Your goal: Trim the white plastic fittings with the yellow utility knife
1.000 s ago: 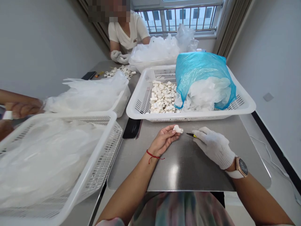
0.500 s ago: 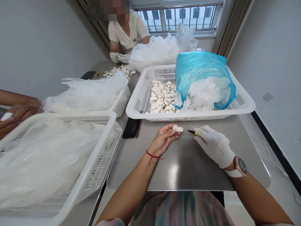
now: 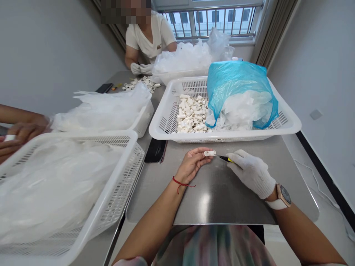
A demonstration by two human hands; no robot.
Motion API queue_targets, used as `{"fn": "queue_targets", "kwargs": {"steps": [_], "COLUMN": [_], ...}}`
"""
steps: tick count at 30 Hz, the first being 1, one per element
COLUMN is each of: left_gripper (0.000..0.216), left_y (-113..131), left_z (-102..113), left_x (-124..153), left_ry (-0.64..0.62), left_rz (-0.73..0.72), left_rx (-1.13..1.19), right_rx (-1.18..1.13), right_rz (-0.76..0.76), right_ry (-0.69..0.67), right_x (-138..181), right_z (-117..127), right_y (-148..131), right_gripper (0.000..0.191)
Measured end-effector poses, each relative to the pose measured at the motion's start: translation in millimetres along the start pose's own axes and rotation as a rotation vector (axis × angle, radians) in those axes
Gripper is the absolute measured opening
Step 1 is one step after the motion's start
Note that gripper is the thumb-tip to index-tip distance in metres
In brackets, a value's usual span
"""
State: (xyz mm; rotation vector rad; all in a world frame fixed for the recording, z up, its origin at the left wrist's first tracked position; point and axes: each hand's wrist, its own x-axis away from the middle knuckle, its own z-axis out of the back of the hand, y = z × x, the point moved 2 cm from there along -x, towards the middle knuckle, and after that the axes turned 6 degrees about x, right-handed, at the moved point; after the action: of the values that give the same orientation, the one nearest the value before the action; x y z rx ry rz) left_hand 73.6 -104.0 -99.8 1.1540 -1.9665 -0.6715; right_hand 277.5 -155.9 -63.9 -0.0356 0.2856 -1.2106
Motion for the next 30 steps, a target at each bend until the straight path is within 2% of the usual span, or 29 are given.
{"fn": "queue_targets", "kwargs": {"steps": [6,11,16,23,27,30], "left_gripper": [0.02,0.014,0.012,0.02,0.027,0.03], "left_y": [-1.1,-1.2,-1.7,-5.2,-5.7,-5.4], "left_z": [0.5,0.1,0.5,3.9,3.3,2.8], "left_x": [1.0,0.5,-0.6,-2.4,-2.0,-1.7], "left_ry": [-0.003,0.042,0.046,0.043,0.028,0.037], "left_rz": [-0.011,-0.054,-0.035,0.04,0.006,-0.036], "left_rx": [-0.049,-0.041,-0.034,-0.035,-0.026,-0.033], "right_rx": [0.023,-0.003,0.008,0.052,0.061,0.021], "right_rz": [-0.052,-0.026,-0.027,-0.002,-0.032,0.003], "right_ry": [0.023,-0.033,-0.043,-0.019,-0.011,-0.033], "right_x": [0.1,-0.4,-0.3,-0.7,-1.0,-0.7], "right_z": [0.9,1.3,1.1,-1.7,-0.1,0.7], "right_y": [1.0,0.5,0.1,1.0,2.3,1.9], "right_gripper": [0.026,0.025,0.025,0.026,0.026,0.025]}}
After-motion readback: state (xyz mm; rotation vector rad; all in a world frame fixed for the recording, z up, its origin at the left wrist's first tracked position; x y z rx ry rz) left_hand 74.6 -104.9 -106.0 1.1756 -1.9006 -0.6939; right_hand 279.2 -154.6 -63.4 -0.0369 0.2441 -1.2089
